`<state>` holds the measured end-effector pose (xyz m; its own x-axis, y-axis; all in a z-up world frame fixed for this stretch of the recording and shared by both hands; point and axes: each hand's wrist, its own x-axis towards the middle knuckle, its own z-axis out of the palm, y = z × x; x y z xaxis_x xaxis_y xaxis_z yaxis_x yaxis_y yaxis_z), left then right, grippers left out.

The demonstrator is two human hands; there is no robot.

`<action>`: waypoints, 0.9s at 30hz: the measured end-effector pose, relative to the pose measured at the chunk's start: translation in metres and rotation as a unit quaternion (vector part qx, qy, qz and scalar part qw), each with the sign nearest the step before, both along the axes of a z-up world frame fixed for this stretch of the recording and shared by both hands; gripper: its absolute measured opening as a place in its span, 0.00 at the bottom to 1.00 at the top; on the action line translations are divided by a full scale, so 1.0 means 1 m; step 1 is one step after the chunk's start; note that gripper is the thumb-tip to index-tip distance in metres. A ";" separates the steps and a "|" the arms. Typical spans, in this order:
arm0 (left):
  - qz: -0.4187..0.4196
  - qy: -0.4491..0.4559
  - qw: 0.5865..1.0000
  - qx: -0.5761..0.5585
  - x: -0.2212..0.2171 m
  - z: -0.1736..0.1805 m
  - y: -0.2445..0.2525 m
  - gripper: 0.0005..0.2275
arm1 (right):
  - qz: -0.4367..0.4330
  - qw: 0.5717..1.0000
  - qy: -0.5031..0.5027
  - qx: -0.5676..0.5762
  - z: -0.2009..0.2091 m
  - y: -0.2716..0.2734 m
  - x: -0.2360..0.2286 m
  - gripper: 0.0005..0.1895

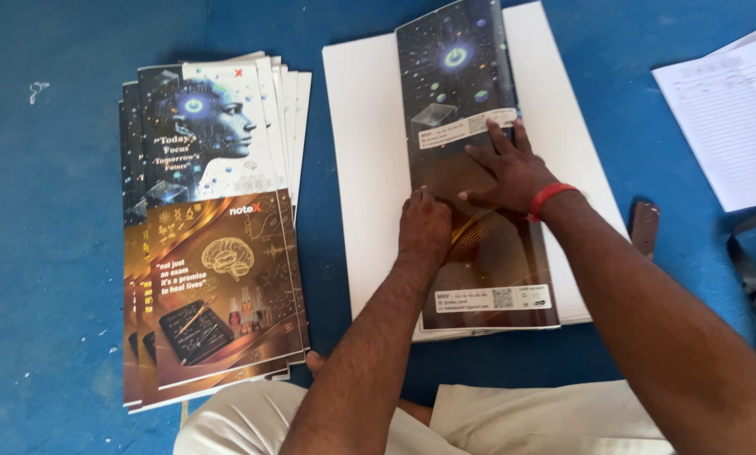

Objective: The person sits on the floor and repeatedly places a printed cover sheet over a stack of white pages, then uses a wooden block to press along the spine to secure the binding. The person handles the covers and page stacks one at a time, repeating the process for multiple units.

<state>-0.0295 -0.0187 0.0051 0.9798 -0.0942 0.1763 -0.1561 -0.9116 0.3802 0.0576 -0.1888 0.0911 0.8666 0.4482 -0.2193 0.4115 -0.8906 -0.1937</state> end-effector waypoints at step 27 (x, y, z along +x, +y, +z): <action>0.001 -0.083 0.995 -0.055 -0.017 -0.013 -0.018 0.29 | -0.411 0.910 -0.060 0.012 -0.056 -0.233 -0.088 0.41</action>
